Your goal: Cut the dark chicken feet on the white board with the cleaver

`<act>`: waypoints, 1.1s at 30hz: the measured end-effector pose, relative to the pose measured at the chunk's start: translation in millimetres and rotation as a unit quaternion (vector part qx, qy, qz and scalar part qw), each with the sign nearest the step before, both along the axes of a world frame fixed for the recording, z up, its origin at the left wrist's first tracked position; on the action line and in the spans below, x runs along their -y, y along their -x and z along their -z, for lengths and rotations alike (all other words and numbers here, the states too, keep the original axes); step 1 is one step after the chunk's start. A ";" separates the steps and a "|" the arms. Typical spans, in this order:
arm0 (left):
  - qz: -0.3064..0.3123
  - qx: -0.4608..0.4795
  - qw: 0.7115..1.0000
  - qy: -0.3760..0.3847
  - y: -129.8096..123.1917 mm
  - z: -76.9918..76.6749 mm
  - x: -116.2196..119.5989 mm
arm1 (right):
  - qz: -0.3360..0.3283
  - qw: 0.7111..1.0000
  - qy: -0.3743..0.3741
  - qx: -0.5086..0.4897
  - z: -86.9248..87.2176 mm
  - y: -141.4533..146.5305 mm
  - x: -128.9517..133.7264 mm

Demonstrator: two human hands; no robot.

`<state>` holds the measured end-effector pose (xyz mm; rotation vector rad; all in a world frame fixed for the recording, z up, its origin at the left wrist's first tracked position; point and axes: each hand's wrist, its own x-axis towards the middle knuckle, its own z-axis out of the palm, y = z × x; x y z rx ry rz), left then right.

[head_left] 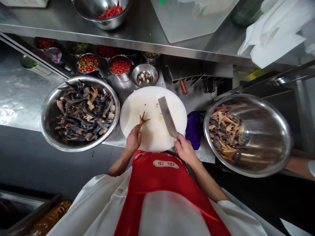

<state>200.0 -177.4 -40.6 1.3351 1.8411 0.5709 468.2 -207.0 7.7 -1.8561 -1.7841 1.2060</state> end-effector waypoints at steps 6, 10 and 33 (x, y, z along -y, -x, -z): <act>0.038 -0.002 0.998 0.058 1.6 11.6 -4.3 | -0.132 0.989 0.046 0.055 -8.5 15.7 7.2; 0.052 0.007 0.997 0.055 2.8 16.5 -6.7 | -0.199 0.972 0.060 0.112 -10.7 16.0 8.6; 0.123 -0.106 0.978 0.133 -38.1 5.4 1.3 | -0.243 0.935 0.124 0.227 -27.4 35.5 22.0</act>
